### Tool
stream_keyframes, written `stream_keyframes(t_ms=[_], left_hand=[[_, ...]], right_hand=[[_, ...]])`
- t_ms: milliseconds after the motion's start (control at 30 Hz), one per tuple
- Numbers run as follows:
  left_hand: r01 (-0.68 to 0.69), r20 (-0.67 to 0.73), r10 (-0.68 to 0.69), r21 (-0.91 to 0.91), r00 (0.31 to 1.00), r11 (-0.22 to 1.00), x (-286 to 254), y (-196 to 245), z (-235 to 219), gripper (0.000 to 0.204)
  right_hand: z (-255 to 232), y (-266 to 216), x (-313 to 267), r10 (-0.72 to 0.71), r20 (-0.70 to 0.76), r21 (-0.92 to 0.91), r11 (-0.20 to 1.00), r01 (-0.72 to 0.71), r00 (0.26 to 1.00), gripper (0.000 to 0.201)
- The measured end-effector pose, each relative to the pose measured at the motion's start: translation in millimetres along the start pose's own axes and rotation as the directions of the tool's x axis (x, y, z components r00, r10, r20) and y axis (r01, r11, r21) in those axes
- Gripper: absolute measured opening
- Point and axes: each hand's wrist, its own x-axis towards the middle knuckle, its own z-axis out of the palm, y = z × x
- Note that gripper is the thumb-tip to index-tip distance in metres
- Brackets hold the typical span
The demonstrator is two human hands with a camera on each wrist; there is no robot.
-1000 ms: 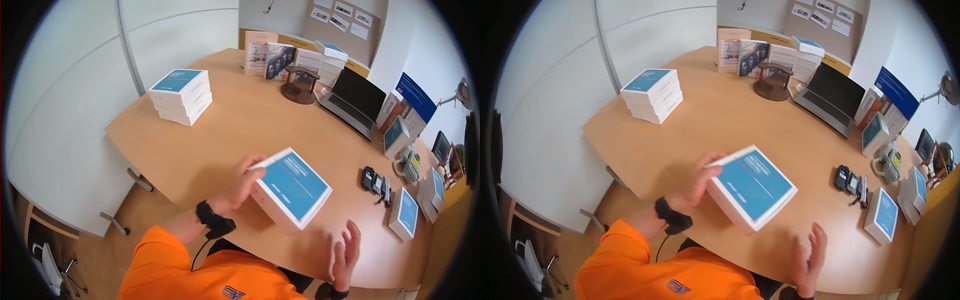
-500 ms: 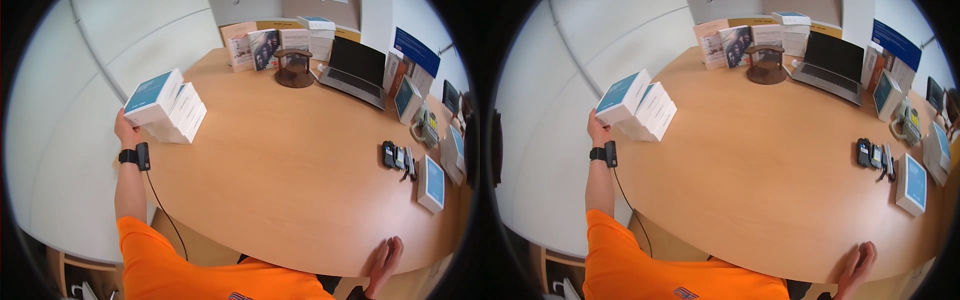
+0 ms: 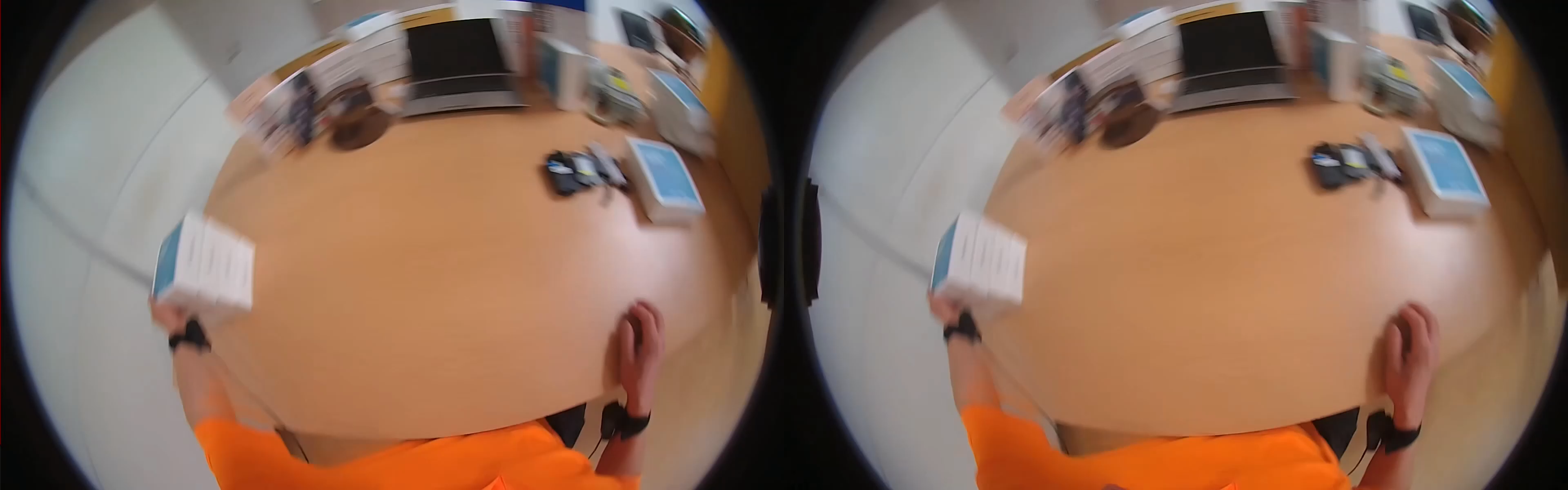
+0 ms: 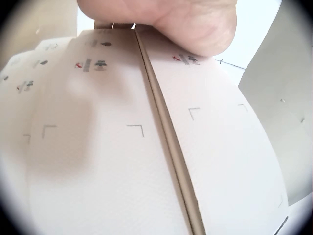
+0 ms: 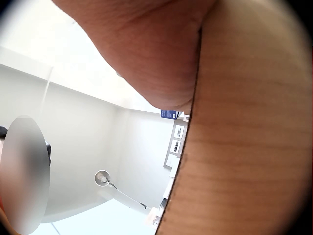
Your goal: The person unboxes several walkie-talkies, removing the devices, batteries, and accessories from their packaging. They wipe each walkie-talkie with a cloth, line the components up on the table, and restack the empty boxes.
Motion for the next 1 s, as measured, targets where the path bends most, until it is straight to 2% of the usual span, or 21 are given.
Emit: stream_keyframes(t_ms=[67,100,133,167,200,233,267,300,333,400,433,467,500,567,600,633,700,733,800,900,1000], left_hand=[[0.041,0.024,-0.041,0.006,0.999,0.999,-9,14,12,0.058],[-0.062,-0.01,0.063,0.04,0.998,0.997,-13,16,21,0.061],[-0.072,-0.009,0.073,0.06,0.997,0.996,-20,24,25,0.06],[-0.035,-0.059,0.049,0.221,0.997,0.975,-29,34,25,0.062],[-0.141,-0.005,0.177,0.587,0.984,0.798,7,32,0,0.068],[-0.189,-0.152,0.392,0.686,0.907,0.703,-20,42,14,0.073],[-0.239,-0.231,0.666,0.81,0.709,0.535,-88,70,55,0.071],[-0.473,-0.071,0.818,0.786,0.57,0.398,-99,76,58,0.064],[-0.539,0.108,0.883,0.824,0.456,0.177,-127,90,73,0.055],[-0.734,0.252,0.746,0.528,0.616,0.427,-188,87,104,0.048],[-0.727,0.363,0.637,0.444,0.68,0.524,-216,74,116,0.045],[-0.694,0.476,0.516,0.365,0.712,0.621,-247,57,128,0.042],[-0.728,0.595,0.461,0.347,0.658,0.592,-293,49,145,0.038],[-0.794,0.784,0.372,0.237,0.496,0.56,-363,37,168,0.033],[-0.815,0.852,0.348,0.147,0.392,0.56,-384,33,177,0.032],[-0.785,0.867,0.314,0.131,0.387,0.606,-402,32,188,0.031],[-0.716,0.892,0.251,0.109,0.377,0.689,-433,34,209,0.027],[-0.705,0.903,0.243,0.087,0.354,0.704,-444,37,217,0.028],[-0.682,0.922,0.234,0.044,0.31,0.73,-461,43,235,0.028],[-0.68,0.961,0.162,0.035,0.224,0.732,-487,53,254,0.032],[-0.657,0.975,0.145,0.0,0.167,0.754,-507,52,276,0.03]], right_hand=[[-6,-9,3,-0.009,-0.032,-0.003,1.0,0.009,0.999,0.025],[-8,-8,3,-0.04,-0.052,-0.018,0.999,0.039,0.998,0.026],[-8,-6,2,-0.054,-0.074,-0.029,0.998,0.052,0.996,0.025],[-8,1,2,-0.076,-0.083,-0.04,0.997,0.073,0.994,0.025],[-8,3,0,-0.076,-0.081,-0.032,0.997,0.073,0.994,0.026],[-7,6,-1,-0.088,-0.081,-0.025,0.996,0.086,0.993,0.026],[-8,10,-1,-0.109,-0.083,-0.02,0.994,0.107,0.991,0.026],[-8,12,-2,-0.115,-0.084,-0.02,0.993,0.113,0.99,0.027],[-8,15,-3,-0.127,-0.082,-0.018,0.992,0.126,0.989,0.027],[-14,14,-1,-0.155,-0.042,0.027,0.987,0.156,0.987,0.028],[-17,17,1,-0.17,-0.009,0.072,0.983,0.17,0.985,0.028],[-21,20,4,-0.188,0.022,0.115,0.976,0.184,0.982,0.028],[-27,31,12,-0.16,0.102,0.243,0.961,0.131,0.982,0.035],[-50,45,47,0.034,0.13,0.425,0.901,-0.087,0.991,0.047],[-55,68,76,-0.11,-0.036,0.217,0.969,0.115,0.993,0.053],[-54,97,109,-0.28,-0.16,-0.029,0.96,0.279,0.947,0.059],[-55,142,173,-0.326,-0.164,-0.247,0.927,0.282,0.931,0.064],[-55,156,193,-0.299,-0.153,-0.337,0.912,0.235,0.942,0.066],[-54,177,212,-0.176,-0.087,-0.397,0.909,0.128,0.98,0.067],[-45,194,206,-0.071,0.007,-0.422,0.904,0.068,0.997,0.063],[-64,164,171,-0.145,0.054,-0.464,0.873,0.153,0.988,0.064]])
